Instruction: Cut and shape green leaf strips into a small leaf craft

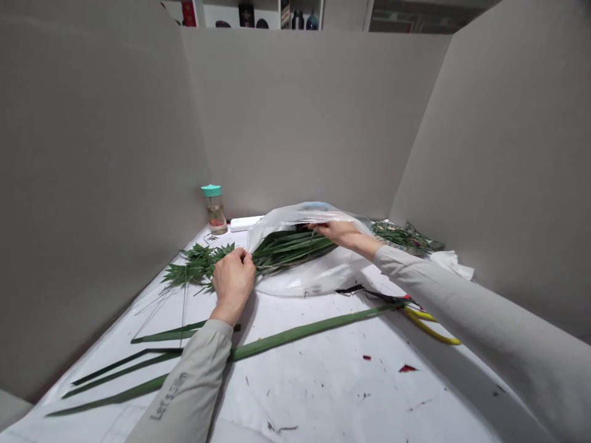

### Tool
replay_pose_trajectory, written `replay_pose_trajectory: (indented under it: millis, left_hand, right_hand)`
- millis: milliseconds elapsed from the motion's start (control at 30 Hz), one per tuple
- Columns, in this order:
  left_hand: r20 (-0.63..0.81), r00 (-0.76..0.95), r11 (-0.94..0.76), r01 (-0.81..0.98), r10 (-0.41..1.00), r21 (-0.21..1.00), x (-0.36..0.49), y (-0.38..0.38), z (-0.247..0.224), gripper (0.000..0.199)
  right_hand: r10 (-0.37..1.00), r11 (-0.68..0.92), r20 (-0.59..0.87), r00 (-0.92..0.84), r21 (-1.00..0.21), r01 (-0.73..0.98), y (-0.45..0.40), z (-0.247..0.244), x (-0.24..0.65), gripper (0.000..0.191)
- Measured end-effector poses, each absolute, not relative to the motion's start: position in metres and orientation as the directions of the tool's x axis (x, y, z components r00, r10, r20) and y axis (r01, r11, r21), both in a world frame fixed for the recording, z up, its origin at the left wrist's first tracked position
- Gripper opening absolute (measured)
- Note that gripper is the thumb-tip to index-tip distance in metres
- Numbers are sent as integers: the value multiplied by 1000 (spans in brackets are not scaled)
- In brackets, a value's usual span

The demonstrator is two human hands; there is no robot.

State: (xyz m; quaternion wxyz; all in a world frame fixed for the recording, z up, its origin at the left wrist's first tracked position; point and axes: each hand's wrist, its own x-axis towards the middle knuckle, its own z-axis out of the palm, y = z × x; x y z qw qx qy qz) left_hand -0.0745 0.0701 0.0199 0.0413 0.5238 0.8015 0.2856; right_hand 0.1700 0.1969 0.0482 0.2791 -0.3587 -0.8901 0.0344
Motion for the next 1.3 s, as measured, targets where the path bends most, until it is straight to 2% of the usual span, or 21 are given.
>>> replay_pose_trajectory:
  millis: [67,167,300,400,533,633,700,800,900,1000,1167,1300]
  left_hand:
    - [242,-446,276,812,862,515,-75,70,19,32]
    - [273,-444,246,805,853,540,-75,71,18,32]
    - [383,-418,150,812,824,564,-73,68,17,32]
    - [498,-358,11,820,790,572,-65,62,20,30]
    - [570,-266,-203,752,777,628,-45,49,31,24]
    - [530,-130,-357,605,838,712,-29,37,38,17]
    - [441,28,-405,453,897,794,-19,30,41,19]
    - [279,286,-345,211,917,915,-5,22,39,27]
    - [192,405,-234,58,894,970,4,17,34,26]
    - [154,422,-158,-25,893,987,8,16,27,18]
    - [115,405,-78,-106,907,991,8,18,20,16]
    - [89,383,-41,-131,920,990,6,20,20,20]
  right_hand:
    - [727,680,405,-555,-313,663,191,45,175,24]
    - [733,679,364,-574,-356,642,172,43,183,23]
    - [629,777,470,-619,-351,523,132,45,187,18]
    - [465,883,611,-641,-275,380,95,47,189,16]
    - [214,972,716,-665,-92,215,43,45,193,18]
    - [98,987,712,-695,21,161,13,38,197,20]
    - [48,988,698,-714,72,137,3,32,199,21]
    - [-5,989,688,-726,110,98,-3,23,201,18]
    - [-36,992,668,-743,116,56,-4,17,200,17]
    - [-45,994,643,-765,109,33,-7,12,197,18]
    - [-24,999,611,-792,48,7,-16,8,194,27]
    - [-15,999,616,-788,48,19,-22,8,192,22]
